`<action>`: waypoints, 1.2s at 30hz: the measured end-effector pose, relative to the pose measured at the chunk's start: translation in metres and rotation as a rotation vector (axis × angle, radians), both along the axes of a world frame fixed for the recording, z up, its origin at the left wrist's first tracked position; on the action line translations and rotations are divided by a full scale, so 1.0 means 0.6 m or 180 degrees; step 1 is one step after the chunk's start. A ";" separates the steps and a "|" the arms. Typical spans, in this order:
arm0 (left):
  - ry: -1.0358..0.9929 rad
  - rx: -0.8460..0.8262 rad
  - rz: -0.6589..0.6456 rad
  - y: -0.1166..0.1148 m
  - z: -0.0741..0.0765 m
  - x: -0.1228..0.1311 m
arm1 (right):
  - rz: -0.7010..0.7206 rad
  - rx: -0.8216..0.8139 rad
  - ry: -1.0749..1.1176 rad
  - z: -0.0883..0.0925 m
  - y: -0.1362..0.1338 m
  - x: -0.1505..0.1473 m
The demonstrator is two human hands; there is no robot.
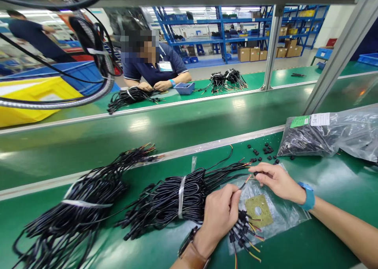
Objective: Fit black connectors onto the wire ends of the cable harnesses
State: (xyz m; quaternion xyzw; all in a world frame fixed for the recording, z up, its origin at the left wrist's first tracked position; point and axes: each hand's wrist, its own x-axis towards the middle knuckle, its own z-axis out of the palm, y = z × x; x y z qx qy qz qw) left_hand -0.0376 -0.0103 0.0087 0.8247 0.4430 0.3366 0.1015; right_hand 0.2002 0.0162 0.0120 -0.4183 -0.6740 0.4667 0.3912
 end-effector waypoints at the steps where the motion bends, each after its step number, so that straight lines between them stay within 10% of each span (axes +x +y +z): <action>1: -0.0010 0.0019 -0.0003 0.000 0.000 0.000 | 0.0064 -0.0083 0.0096 -0.003 0.000 -0.001; 36: 0.0196 0.0023 -0.0167 0.000 -0.004 -0.001 | 0.0223 0.0115 -0.0120 0.003 -0.003 -0.004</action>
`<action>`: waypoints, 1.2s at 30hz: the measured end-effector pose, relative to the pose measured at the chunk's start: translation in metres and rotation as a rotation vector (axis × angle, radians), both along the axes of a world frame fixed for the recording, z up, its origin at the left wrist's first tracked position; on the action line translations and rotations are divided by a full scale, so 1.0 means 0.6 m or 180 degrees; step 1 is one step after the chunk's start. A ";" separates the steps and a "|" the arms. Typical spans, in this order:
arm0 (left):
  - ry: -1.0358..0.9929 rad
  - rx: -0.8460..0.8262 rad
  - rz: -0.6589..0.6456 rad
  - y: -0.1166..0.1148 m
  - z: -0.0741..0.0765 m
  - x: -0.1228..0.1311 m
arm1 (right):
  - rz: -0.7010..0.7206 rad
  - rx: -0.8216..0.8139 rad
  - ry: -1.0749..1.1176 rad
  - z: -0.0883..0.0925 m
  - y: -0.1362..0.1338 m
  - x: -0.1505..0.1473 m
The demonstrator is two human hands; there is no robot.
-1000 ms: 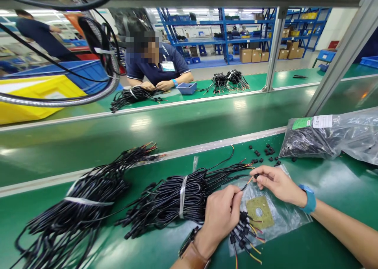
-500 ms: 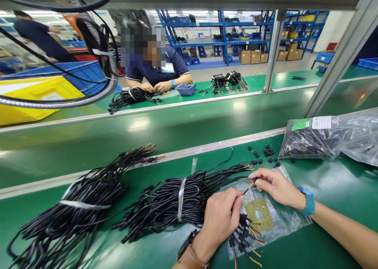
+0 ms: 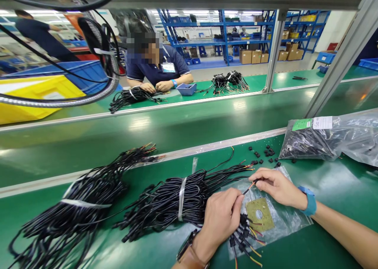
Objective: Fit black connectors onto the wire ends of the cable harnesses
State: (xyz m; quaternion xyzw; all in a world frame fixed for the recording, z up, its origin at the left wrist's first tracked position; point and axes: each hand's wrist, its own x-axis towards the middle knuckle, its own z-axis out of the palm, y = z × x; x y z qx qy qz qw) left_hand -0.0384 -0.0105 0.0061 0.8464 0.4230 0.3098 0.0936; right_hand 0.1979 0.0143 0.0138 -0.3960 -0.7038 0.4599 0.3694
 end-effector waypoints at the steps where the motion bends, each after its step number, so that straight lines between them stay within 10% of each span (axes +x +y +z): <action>1: 0.0002 0.0004 -0.0003 0.000 0.000 0.000 | -0.0002 0.0082 -0.0057 0.003 0.000 0.000; 8: 0.0052 0.0102 -0.0047 0.001 0.000 0.003 | 0.0213 0.0727 -0.0519 0.005 -0.017 -0.010; 36: -0.0163 -0.0527 0.0038 -0.007 -0.003 0.016 | -0.0072 0.0439 -0.0239 -0.023 -0.038 -0.051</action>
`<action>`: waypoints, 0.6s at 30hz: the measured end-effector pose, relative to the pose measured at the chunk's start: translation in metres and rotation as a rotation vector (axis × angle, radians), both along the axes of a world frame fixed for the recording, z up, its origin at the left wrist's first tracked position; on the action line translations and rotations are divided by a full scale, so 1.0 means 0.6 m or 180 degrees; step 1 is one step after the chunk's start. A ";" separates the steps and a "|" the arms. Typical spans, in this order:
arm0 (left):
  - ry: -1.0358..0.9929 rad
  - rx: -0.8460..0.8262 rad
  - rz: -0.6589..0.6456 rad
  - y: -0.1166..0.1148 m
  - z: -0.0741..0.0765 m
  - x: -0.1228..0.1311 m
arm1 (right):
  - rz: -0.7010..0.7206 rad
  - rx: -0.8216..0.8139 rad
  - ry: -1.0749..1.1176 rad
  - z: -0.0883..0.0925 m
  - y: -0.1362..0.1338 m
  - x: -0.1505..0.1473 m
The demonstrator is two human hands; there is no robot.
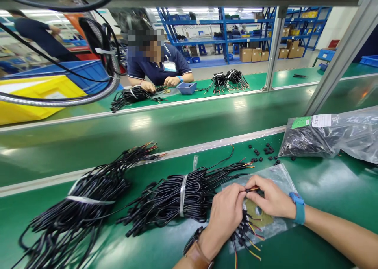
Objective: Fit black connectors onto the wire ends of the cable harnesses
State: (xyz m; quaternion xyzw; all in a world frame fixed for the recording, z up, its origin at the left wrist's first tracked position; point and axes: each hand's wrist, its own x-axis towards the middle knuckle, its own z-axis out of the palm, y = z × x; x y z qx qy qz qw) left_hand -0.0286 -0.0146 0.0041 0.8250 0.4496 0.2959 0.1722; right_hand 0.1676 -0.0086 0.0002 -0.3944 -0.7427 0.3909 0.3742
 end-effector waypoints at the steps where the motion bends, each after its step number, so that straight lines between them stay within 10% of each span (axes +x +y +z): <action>1: 0.0084 0.0113 -0.0014 0.001 0.002 -0.002 | -0.0044 -0.0053 -0.0004 0.000 0.001 0.001; 18: 0.0368 0.0199 0.0276 0.000 -0.007 -0.003 | 0.0016 -0.0068 -0.0033 0.000 0.002 0.004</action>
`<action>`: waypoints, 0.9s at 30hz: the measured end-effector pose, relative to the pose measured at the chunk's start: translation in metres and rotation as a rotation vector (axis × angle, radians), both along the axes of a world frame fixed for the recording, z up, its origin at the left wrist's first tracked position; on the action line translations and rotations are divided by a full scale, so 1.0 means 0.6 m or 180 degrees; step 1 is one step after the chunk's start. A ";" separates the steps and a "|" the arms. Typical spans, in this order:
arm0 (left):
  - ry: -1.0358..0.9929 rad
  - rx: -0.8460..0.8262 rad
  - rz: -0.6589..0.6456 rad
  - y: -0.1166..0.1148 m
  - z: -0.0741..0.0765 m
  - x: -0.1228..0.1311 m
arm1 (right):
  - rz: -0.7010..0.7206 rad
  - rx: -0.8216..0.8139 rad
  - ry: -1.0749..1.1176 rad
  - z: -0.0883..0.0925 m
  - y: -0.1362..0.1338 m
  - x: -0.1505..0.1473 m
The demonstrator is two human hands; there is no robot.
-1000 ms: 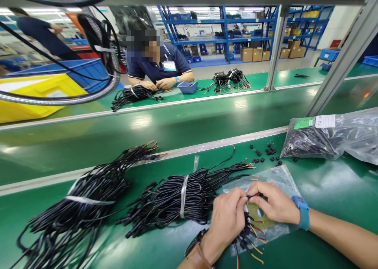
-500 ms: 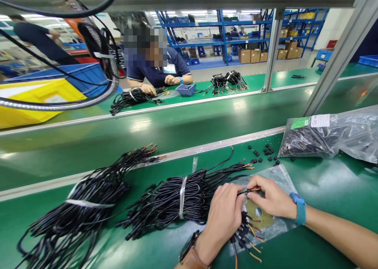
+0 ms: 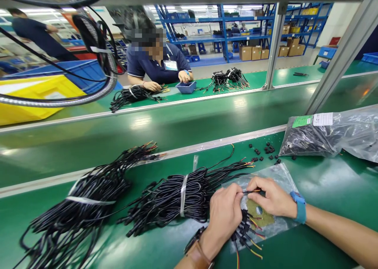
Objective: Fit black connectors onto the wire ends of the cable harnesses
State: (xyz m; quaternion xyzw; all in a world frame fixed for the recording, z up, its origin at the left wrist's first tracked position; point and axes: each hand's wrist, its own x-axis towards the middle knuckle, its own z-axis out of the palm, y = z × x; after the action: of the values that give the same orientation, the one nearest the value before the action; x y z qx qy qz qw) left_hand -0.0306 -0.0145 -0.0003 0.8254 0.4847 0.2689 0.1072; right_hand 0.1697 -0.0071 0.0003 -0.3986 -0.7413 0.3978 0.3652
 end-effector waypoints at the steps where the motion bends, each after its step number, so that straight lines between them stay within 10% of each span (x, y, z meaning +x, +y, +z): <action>1: -0.0003 -0.0008 -0.0002 0.000 0.000 0.000 | 0.0010 0.0007 -0.0006 0.000 0.000 -0.001; 27: -0.0008 -0.0027 0.0043 -0.006 -0.008 0.010 | 0.0156 0.0156 -0.0055 -0.003 -0.001 -0.010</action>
State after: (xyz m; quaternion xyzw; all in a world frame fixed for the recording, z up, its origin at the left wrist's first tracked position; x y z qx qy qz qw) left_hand -0.0245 -0.0181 -0.0053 0.8213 0.4913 0.2686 0.1094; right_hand 0.1638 -0.0080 -0.0013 -0.3747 -0.7635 0.3848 0.3586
